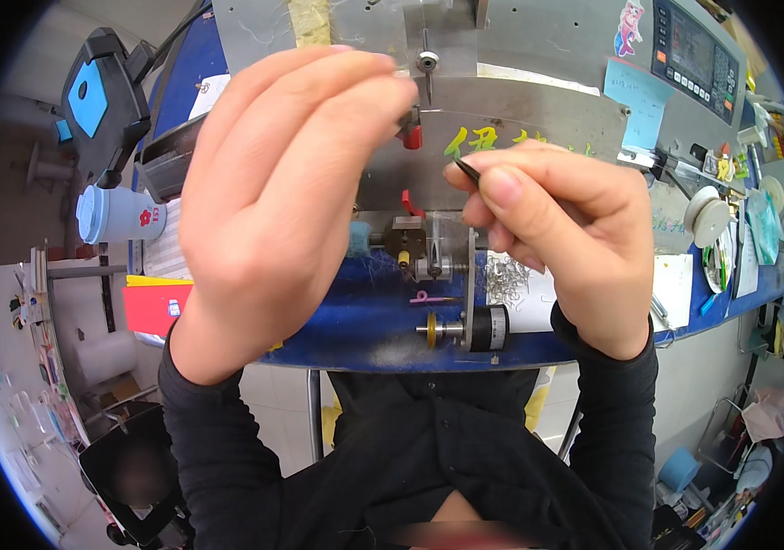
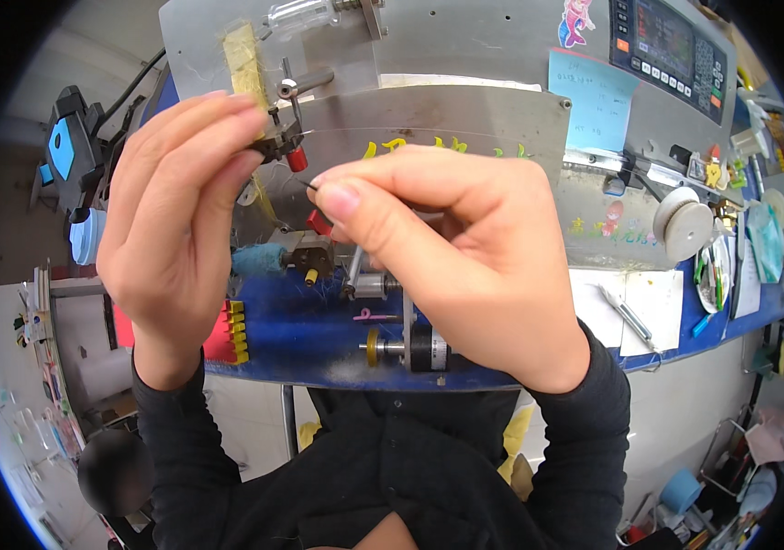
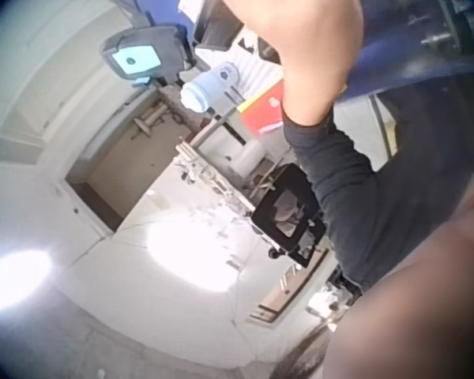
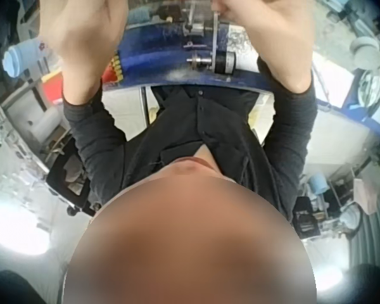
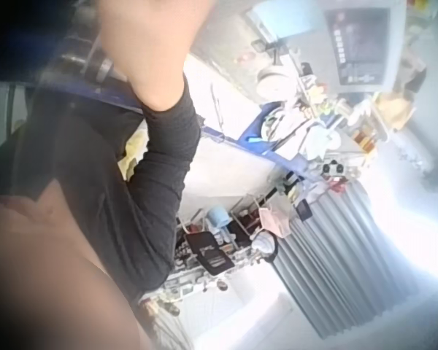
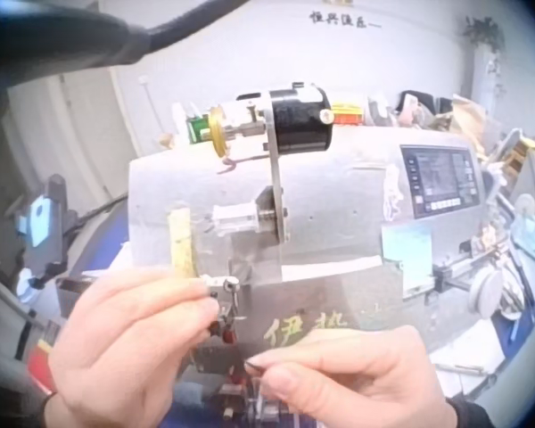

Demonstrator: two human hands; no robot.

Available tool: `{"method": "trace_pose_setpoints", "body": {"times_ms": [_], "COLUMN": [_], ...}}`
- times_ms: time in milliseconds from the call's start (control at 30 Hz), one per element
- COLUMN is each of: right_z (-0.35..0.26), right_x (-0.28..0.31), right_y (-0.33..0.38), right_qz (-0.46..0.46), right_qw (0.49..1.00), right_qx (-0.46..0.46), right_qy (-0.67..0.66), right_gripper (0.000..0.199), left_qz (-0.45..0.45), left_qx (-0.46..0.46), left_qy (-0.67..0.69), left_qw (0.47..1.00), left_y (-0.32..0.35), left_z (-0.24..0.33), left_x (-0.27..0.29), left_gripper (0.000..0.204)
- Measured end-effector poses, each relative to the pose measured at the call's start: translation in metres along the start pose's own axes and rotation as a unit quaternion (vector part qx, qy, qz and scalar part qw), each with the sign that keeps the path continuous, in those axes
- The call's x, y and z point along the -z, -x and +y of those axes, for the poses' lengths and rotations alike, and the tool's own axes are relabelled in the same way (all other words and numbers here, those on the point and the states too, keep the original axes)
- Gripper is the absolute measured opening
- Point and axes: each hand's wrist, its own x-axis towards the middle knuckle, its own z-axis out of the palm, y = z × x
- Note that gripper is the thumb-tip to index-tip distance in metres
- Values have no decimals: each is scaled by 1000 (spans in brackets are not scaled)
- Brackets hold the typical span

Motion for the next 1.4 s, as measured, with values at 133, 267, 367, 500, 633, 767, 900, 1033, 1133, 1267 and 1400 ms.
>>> {"method": "trace_pose_setpoints", "body": {"times_ms": [133, 267, 367, 500, 633, 767, 900, 1033, 1133, 1267, 1400], "right_z": [3, 6, 10, 14, 23, 36, 49, 53, 56, 60, 61], "right_x": [3, 10, 14, 24, 19, 11, 1, -4, -6, -4, -4], "right_y": [15, 34, 50, 69, 79, 73, 59, 49, 43, 35, 32], "right_qz": [-22, -31, -24, -27, 17, -24, -36, -37, -39, -40, -38], "right_qw": [1000, 998, 998, 998, 991, 975, 947, 939, 934, 921, 912], "right_qx": [3, -19, -25, -19, -73, -159, -199, -209, -212, -224, -244], "right_qy": [-5, -54, -59, -53, -114, -157, -248, -270, -284, -316, -328], "right_gripper": [30, 29, 24, 24, 27, 30, 25, 15, 13, 12, 11], "left_qz": [-10, -18, -39, -18, -111, -158, -212, -206, -164, -177, -188], "left_qx": [-66, -58, -46, -17, 34, 28, 30, 68, 111, 111, 91], "left_qy": [25, 59, 82, 41, 2, -104, -81, -9, 77, 121, 93], "left_qw": [997, 996, 995, 999, 993, 982, 974, 976, 977, 970, 974], "left_y": [-13, -15, -5, 20, 42, 58, 53, 41, 34, 25, 25], "left_z": [-8, -2, 6, 18, 21, 31, 33, 38, 40, 33, 30], "left_x": [-4, -2, -2, 11, 27, 19, 24, 25, 14, 5, 2], "left_gripper": [14, 15, 17, 29, 32, 37, 38, 35, 27, 16, 15]}}
